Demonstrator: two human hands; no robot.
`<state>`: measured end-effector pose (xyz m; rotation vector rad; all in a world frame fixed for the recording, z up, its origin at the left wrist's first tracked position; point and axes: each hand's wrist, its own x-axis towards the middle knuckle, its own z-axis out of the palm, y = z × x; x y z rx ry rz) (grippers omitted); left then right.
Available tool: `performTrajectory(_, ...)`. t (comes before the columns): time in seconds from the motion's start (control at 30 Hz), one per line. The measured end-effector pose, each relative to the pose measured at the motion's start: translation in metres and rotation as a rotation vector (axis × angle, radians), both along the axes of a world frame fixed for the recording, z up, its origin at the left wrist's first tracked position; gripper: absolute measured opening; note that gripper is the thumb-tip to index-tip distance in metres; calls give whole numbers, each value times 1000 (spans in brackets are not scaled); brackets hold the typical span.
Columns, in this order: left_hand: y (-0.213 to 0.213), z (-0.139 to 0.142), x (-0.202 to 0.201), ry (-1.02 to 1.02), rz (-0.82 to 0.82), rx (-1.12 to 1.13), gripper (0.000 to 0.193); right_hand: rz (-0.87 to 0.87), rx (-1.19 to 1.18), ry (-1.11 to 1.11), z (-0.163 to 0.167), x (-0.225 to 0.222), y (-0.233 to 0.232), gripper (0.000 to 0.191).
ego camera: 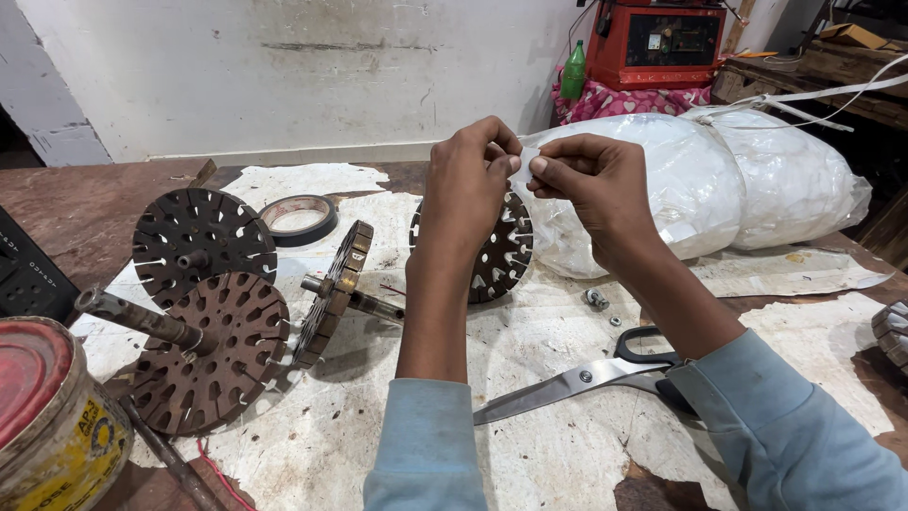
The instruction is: The person sits at a workbench fitting small white pieces into the slots of a perforated metal disc, pressing each piece in by hand and turning the disc to reach open slots. After filling the slots, the person picks up a pair of scissors from the table.
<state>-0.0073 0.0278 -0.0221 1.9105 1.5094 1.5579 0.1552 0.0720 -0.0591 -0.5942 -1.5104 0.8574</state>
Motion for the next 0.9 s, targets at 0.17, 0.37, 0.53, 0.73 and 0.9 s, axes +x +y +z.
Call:
performTrajectory(0.17, 6, -4, 6, 106, 104, 152, 8, 14, 76, -12, 5, -2, -6, 18)
performTrajectory(0.37, 5, -2, 8, -1, 19, -8, 9, -16, 192, -65, 10, 0, -10, 19)
performTrajectory(0.53, 2, 2, 12, 78, 14, 83, 9, -41, 201, -35, 9, 3, -11, 16)
performTrajectory(0.73, 0, 1, 14, 137, -21, 192, 13, -39, 217, -18, 7, 4, -10, 13)
performTrajectory(0.9, 1, 0, 10, -24, -136, -20, 5, -50, 271, -85, 2, 5, -9, 8)
